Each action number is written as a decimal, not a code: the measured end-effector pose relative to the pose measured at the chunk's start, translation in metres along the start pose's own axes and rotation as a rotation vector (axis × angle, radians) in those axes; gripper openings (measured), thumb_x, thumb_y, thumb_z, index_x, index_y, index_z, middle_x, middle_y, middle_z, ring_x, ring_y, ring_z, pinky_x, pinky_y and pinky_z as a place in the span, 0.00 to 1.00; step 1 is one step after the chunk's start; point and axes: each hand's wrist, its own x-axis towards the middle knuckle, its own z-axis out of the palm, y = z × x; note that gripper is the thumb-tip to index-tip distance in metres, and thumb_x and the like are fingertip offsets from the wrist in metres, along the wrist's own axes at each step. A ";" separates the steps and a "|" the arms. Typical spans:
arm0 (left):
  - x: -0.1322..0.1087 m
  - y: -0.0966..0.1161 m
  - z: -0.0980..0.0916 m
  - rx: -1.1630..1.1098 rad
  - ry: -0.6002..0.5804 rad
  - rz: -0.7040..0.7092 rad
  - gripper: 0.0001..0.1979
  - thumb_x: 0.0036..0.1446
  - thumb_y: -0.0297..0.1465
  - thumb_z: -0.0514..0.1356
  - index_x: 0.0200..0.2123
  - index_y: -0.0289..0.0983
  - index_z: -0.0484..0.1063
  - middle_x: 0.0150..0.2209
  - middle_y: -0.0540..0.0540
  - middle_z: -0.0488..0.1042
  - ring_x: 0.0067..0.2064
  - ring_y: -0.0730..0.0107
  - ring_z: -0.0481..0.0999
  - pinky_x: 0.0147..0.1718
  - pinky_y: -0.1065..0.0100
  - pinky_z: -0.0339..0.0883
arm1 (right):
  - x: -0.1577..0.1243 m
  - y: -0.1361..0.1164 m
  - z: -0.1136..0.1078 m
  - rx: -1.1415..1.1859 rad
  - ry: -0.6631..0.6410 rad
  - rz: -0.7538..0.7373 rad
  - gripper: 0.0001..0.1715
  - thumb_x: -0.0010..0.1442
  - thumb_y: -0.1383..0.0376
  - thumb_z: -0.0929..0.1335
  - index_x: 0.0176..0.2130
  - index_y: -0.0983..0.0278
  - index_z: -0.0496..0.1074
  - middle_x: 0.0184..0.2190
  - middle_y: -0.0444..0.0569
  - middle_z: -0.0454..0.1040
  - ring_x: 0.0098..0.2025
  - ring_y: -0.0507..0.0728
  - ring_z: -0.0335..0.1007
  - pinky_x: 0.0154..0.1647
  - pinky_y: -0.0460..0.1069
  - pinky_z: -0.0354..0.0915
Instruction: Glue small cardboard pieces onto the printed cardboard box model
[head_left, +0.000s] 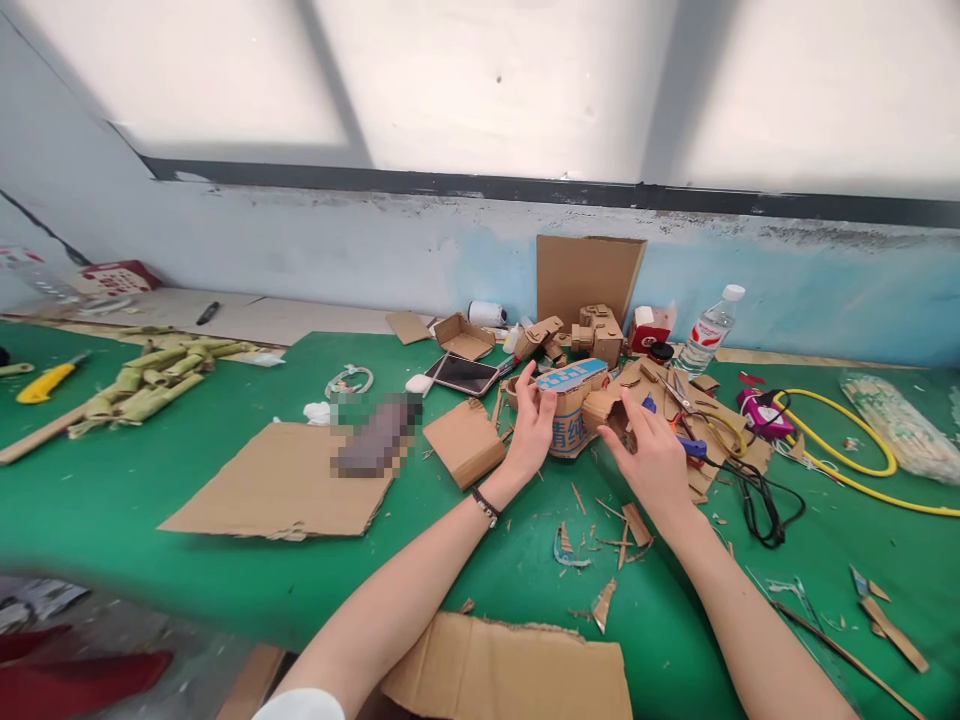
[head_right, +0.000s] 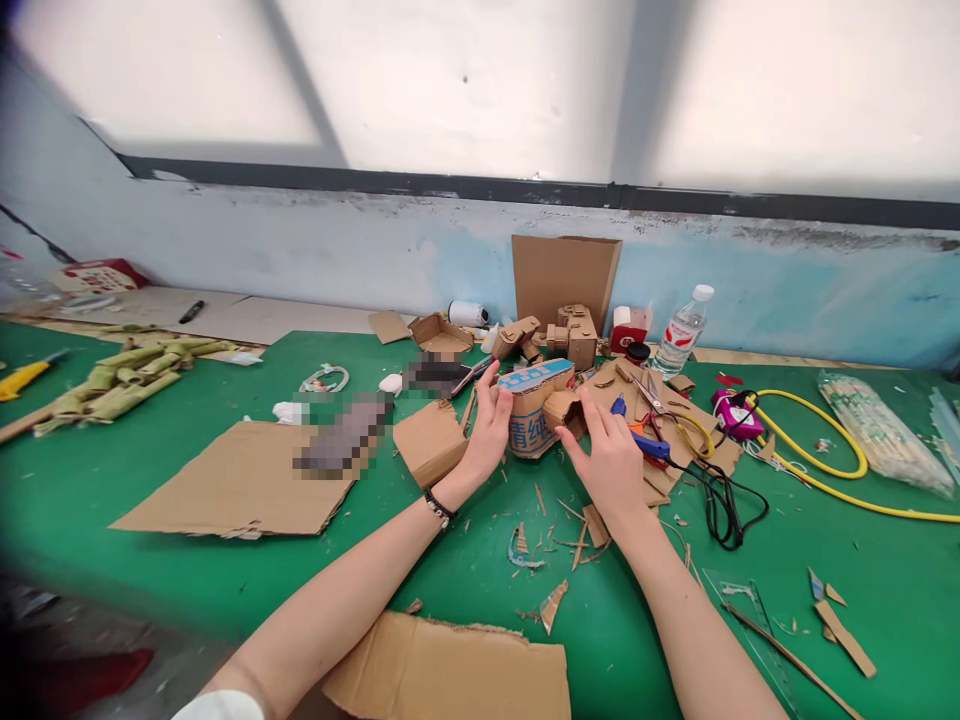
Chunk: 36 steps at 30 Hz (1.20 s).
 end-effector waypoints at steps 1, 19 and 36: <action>0.000 0.001 0.000 -0.010 -0.003 -0.009 0.46 0.73 0.68 0.55 0.79 0.46 0.57 0.73 0.34 0.72 0.77 0.48 0.73 0.78 0.48 0.65 | 0.000 0.002 0.001 0.066 0.000 0.008 0.40 0.83 0.46 0.68 0.81 0.61 0.68 0.64 0.63 0.85 0.59 0.72 0.86 0.61 0.64 0.83; 0.005 -0.005 -0.001 0.052 -0.010 0.097 0.39 0.71 0.60 0.67 0.71 0.42 0.64 0.72 0.33 0.73 0.74 0.47 0.76 0.77 0.47 0.66 | -0.002 0.003 0.007 0.481 -0.105 0.199 0.36 0.81 0.48 0.70 0.80 0.51 0.70 0.80 0.53 0.70 0.81 0.70 0.68 0.77 0.68 0.74; 0.013 -0.009 -0.011 -0.176 -0.156 -0.062 0.46 0.72 0.70 0.53 0.71 0.41 0.76 0.77 0.35 0.72 0.80 0.43 0.68 0.82 0.45 0.59 | -0.007 0.014 0.022 0.797 -0.192 0.451 0.40 0.77 0.46 0.72 0.79 0.55 0.66 0.77 0.60 0.71 0.64 0.68 0.85 0.67 0.64 0.81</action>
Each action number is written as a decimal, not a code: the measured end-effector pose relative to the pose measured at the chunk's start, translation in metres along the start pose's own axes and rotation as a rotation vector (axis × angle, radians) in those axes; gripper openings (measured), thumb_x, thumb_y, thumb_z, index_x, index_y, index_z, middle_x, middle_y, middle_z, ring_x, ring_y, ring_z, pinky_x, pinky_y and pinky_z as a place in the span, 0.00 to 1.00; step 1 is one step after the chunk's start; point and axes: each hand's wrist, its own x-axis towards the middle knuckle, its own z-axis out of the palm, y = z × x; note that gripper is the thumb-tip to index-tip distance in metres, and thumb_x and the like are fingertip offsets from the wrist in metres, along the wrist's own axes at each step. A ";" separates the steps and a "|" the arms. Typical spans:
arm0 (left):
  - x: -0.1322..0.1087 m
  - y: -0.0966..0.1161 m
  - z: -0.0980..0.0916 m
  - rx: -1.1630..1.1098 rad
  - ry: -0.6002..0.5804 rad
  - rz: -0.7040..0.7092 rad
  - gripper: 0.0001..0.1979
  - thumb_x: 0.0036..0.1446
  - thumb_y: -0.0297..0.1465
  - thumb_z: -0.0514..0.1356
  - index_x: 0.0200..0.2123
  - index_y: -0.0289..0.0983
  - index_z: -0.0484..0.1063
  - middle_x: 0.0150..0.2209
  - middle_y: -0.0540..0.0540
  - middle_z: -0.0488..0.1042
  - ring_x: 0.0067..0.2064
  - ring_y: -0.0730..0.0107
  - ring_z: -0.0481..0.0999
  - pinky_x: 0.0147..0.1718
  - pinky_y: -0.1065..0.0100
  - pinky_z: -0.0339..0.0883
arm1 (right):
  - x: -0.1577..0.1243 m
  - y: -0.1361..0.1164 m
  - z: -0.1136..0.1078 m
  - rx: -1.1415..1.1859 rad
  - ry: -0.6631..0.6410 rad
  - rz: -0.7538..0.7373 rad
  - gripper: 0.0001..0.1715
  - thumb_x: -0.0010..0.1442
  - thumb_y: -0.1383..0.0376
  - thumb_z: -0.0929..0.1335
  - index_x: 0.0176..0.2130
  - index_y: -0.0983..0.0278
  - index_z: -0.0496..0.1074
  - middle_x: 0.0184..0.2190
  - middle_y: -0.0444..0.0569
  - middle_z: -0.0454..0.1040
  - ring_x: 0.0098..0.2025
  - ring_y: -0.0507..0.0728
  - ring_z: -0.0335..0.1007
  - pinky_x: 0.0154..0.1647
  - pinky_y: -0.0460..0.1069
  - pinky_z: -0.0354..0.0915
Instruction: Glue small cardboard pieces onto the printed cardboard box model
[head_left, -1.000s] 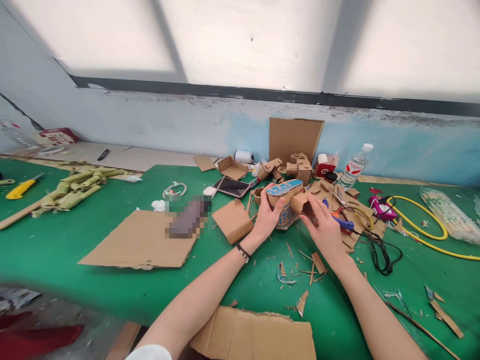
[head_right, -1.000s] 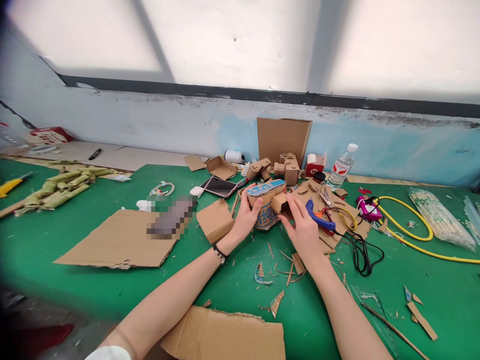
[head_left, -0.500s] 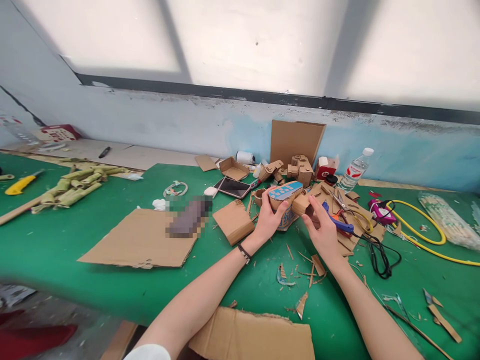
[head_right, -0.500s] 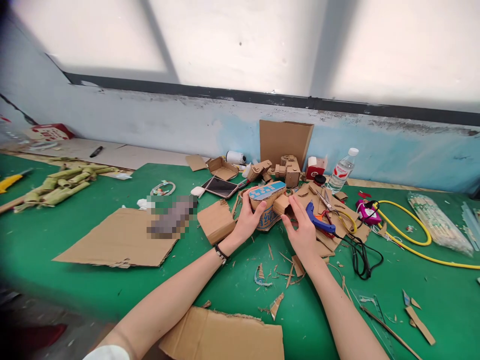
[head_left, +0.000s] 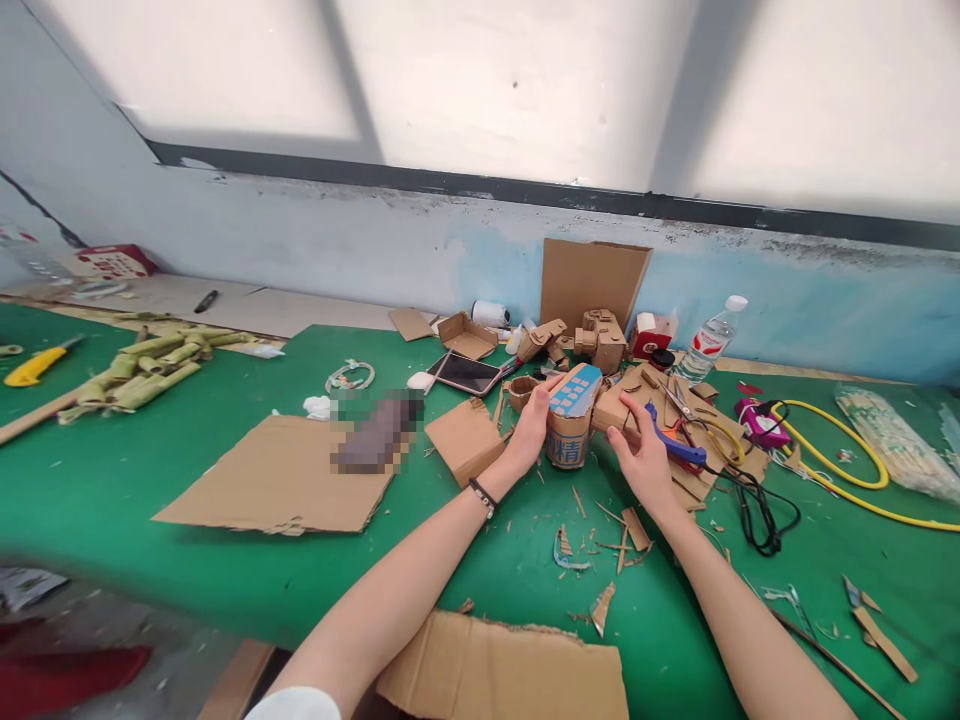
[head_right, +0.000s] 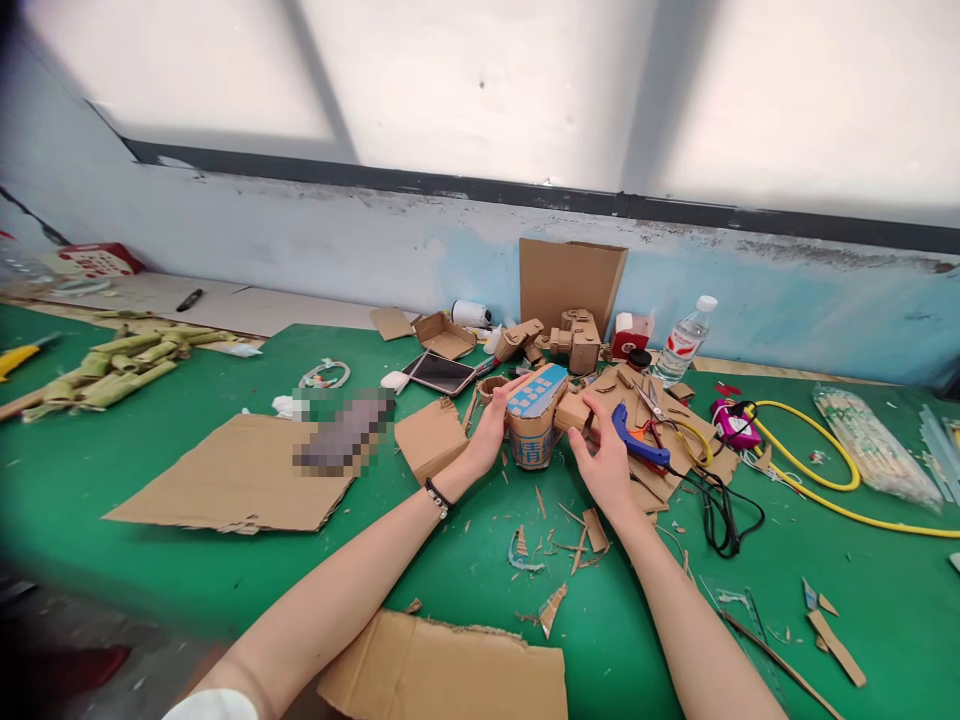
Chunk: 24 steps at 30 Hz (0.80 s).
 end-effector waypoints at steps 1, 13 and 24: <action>0.002 -0.002 -0.001 -0.030 -0.012 -0.025 0.46 0.71 0.71 0.52 0.71 0.41 0.76 0.77 0.36 0.74 0.80 0.43 0.69 0.82 0.45 0.60 | 0.001 0.001 -0.001 0.000 -0.010 -0.009 0.39 0.77 0.46 0.72 0.78 0.55 0.66 0.79 0.61 0.70 0.65 0.68 0.85 0.68 0.64 0.81; 0.004 0.002 0.001 -0.039 -0.059 -0.025 0.37 0.70 0.63 0.66 0.68 0.43 0.72 0.72 0.35 0.78 0.72 0.45 0.79 0.67 0.47 0.78 | 0.006 0.012 -0.001 -0.025 0.057 -0.062 0.33 0.82 0.46 0.63 0.75 0.58 0.60 0.80 0.64 0.67 0.84 0.64 0.62 0.84 0.66 0.61; -0.004 0.002 0.000 0.062 -0.039 -0.050 0.33 0.72 0.63 0.62 0.61 0.42 0.73 0.57 0.41 0.80 0.57 0.53 0.82 0.58 0.54 0.80 | -0.007 -0.005 0.010 -0.097 0.063 -0.011 0.39 0.83 0.41 0.62 0.78 0.61 0.62 0.77 0.63 0.71 0.75 0.67 0.73 0.78 0.64 0.68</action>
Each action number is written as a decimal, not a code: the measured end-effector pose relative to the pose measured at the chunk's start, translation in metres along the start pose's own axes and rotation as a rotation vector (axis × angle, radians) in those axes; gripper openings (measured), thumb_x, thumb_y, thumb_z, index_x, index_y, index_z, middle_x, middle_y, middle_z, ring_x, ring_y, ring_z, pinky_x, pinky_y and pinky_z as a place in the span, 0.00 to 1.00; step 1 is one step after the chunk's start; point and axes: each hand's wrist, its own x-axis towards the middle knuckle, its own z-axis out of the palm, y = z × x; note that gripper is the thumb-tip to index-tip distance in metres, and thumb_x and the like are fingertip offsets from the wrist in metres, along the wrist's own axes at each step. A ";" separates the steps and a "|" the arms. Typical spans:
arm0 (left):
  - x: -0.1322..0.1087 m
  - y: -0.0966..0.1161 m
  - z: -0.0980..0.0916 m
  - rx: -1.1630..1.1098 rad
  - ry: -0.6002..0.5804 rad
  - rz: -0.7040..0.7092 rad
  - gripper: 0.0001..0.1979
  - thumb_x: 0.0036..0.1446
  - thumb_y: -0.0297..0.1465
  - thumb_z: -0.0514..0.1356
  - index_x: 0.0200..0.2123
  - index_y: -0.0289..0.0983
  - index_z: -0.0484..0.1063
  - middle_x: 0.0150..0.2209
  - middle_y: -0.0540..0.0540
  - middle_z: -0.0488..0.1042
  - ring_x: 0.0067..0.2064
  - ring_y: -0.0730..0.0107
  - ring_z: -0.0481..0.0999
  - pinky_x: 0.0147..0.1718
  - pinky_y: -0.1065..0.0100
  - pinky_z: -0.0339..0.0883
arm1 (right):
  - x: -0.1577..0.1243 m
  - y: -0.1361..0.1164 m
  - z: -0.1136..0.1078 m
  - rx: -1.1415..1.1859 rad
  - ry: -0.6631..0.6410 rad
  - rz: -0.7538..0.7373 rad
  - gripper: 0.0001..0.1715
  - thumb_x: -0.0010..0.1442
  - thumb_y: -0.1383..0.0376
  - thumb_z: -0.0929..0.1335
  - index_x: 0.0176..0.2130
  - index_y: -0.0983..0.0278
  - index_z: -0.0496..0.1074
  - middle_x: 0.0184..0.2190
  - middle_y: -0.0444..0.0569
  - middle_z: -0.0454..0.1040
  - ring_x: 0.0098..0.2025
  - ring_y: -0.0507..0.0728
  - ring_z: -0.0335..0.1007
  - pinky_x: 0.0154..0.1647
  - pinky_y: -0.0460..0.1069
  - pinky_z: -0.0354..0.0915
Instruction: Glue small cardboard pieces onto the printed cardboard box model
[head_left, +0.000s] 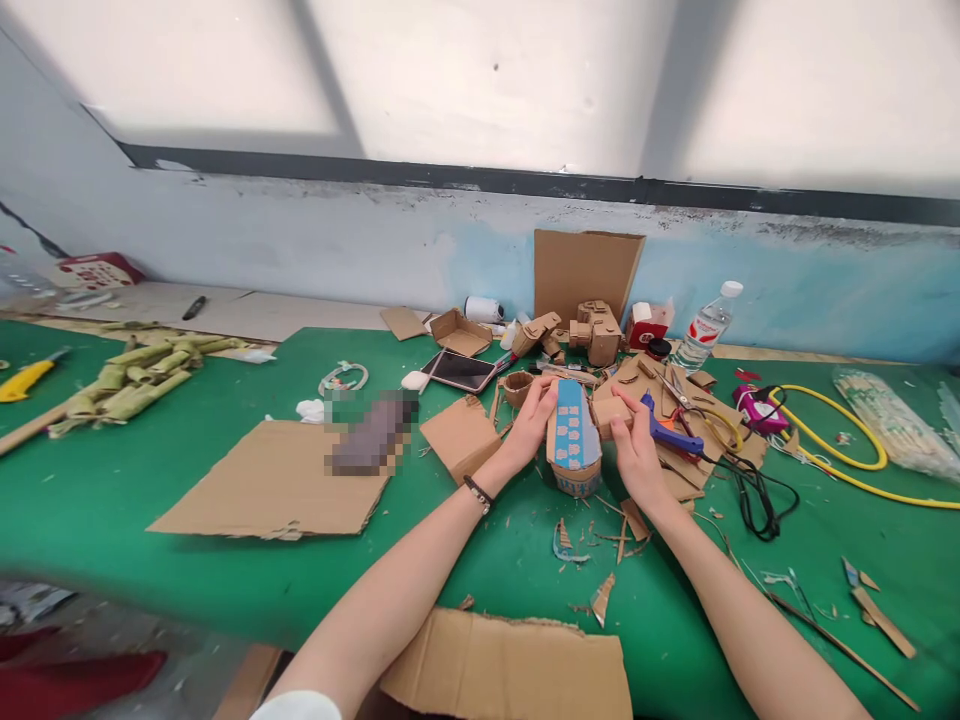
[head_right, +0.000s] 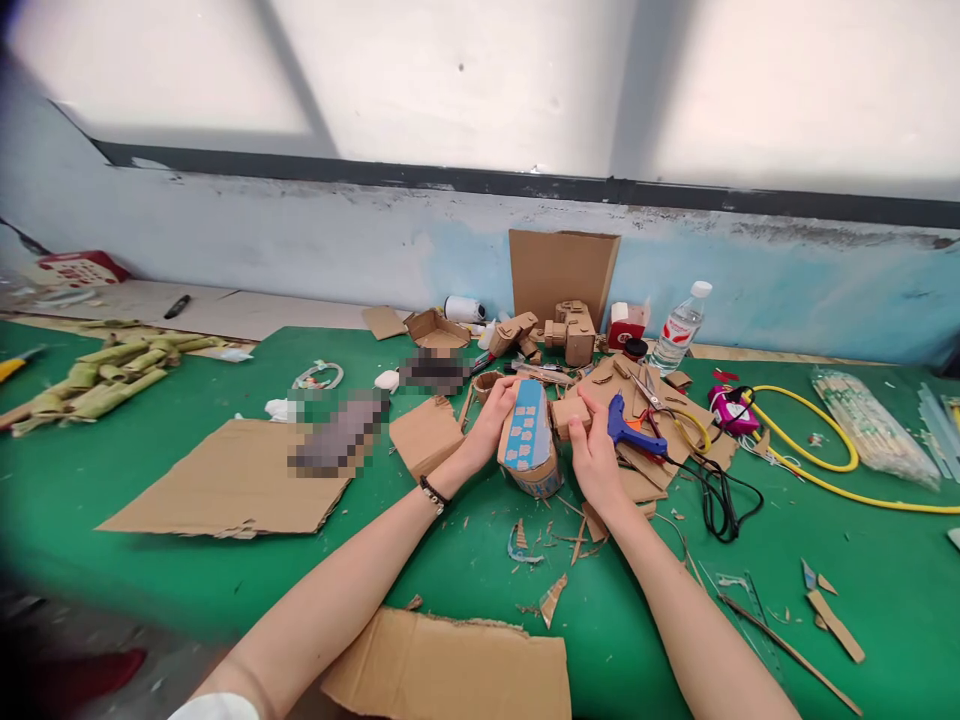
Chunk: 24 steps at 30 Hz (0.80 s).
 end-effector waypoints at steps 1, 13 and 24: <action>-0.001 -0.001 0.000 0.001 0.021 0.008 0.32 0.73 0.62 0.61 0.61 0.42 0.73 0.57 0.41 0.79 0.58 0.54 0.81 0.59 0.54 0.78 | -0.003 -0.001 0.003 0.000 -0.006 0.002 0.39 0.83 0.41 0.63 0.79 0.60 0.61 0.77 0.63 0.71 0.75 0.67 0.74 0.77 0.63 0.70; -0.008 -0.005 0.008 -0.045 0.115 -0.006 0.30 0.71 0.62 0.60 0.59 0.45 0.69 0.54 0.44 0.76 0.50 0.58 0.79 0.52 0.58 0.77 | -0.011 -0.005 0.015 -0.037 -0.040 0.049 0.44 0.83 0.40 0.60 0.82 0.60 0.55 0.77 0.65 0.72 0.70 0.70 0.81 0.73 0.67 0.75; -0.006 -0.017 0.007 -0.130 0.092 -0.047 0.31 0.70 0.62 0.60 0.62 0.46 0.66 0.53 0.44 0.80 0.47 0.58 0.83 0.49 0.56 0.80 | -0.013 -0.013 0.018 -0.044 -0.024 0.034 0.42 0.83 0.41 0.60 0.81 0.61 0.57 0.78 0.65 0.70 0.76 0.70 0.75 0.78 0.68 0.69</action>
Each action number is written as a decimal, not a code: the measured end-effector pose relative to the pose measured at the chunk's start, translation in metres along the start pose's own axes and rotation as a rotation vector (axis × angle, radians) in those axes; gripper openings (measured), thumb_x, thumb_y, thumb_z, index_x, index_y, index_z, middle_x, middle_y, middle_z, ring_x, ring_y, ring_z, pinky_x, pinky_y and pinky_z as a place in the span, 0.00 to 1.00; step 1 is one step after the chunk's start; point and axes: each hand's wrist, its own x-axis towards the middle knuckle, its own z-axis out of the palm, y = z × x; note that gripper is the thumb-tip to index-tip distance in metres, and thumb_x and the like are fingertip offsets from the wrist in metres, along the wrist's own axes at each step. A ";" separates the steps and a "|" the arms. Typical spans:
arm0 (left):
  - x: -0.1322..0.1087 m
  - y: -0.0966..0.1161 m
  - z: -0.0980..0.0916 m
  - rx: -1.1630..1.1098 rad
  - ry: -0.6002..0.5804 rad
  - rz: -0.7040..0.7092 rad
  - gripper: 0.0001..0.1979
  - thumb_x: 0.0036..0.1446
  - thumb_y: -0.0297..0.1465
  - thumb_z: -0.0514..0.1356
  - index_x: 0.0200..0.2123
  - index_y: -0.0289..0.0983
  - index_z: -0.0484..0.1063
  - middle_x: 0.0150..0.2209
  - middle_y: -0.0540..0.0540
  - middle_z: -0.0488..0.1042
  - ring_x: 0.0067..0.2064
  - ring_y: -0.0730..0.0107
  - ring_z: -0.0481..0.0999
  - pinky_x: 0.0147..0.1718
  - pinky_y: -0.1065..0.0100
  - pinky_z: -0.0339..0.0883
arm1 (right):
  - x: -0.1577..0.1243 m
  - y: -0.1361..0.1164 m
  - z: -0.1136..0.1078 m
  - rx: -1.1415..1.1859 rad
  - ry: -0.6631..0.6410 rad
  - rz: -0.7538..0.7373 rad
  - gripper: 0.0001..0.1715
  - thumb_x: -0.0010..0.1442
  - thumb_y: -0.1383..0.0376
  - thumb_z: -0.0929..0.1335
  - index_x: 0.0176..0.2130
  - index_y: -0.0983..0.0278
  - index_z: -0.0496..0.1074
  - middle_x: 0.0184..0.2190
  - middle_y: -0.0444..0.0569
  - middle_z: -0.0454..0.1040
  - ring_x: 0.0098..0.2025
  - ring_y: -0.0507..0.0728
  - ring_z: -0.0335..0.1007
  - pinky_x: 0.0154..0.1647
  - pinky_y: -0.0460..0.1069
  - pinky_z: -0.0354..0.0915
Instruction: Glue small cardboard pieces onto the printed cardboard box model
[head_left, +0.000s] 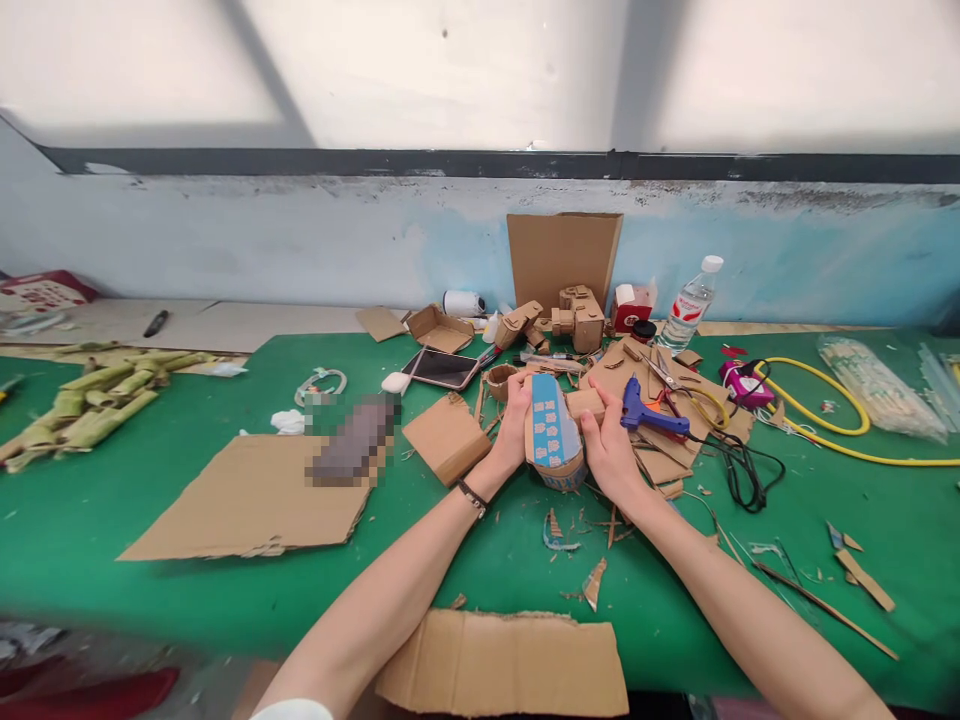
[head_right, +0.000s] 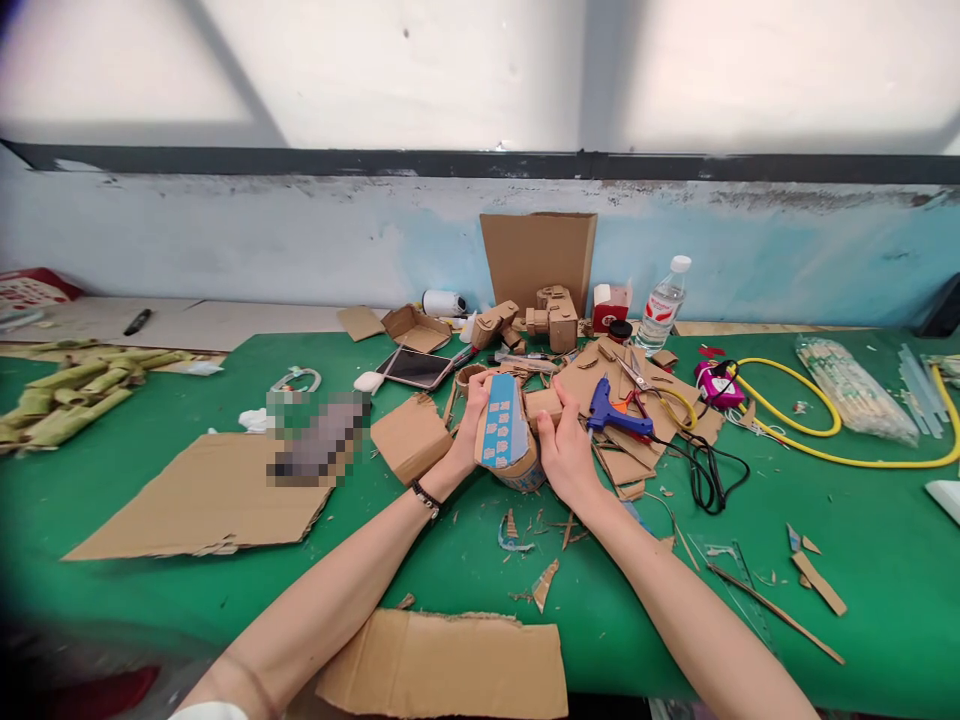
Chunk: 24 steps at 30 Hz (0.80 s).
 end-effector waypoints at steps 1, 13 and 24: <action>0.001 0.000 0.000 -0.005 0.000 -0.001 0.31 0.70 0.62 0.60 0.61 0.46 0.66 0.53 0.45 0.80 0.47 0.58 0.84 0.49 0.56 0.81 | 0.000 0.000 0.000 0.001 0.002 -0.001 0.42 0.83 0.41 0.60 0.81 0.61 0.58 0.78 0.64 0.71 0.76 0.69 0.75 0.79 0.68 0.69; 0.000 -0.001 -0.002 -0.045 -0.015 0.000 0.30 0.71 0.61 0.62 0.60 0.46 0.67 0.54 0.45 0.82 0.48 0.60 0.86 0.50 0.57 0.83 | -0.001 -0.001 0.002 -0.034 -0.017 0.002 0.42 0.83 0.42 0.59 0.82 0.62 0.57 0.79 0.64 0.69 0.78 0.69 0.73 0.79 0.67 0.68; -0.001 0.003 0.002 -0.047 -0.005 0.021 0.30 0.69 0.62 0.62 0.58 0.46 0.68 0.50 0.45 0.80 0.46 0.59 0.84 0.48 0.58 0.82 | 0.000 -0.004 0.003 0.007 -0.035 0.018 0.47 0.82 0.39 0.60 0.81 0.67 0.56 0.82 0.69 0.64 0.82 0.71 0.65 0.83 0.70 0.62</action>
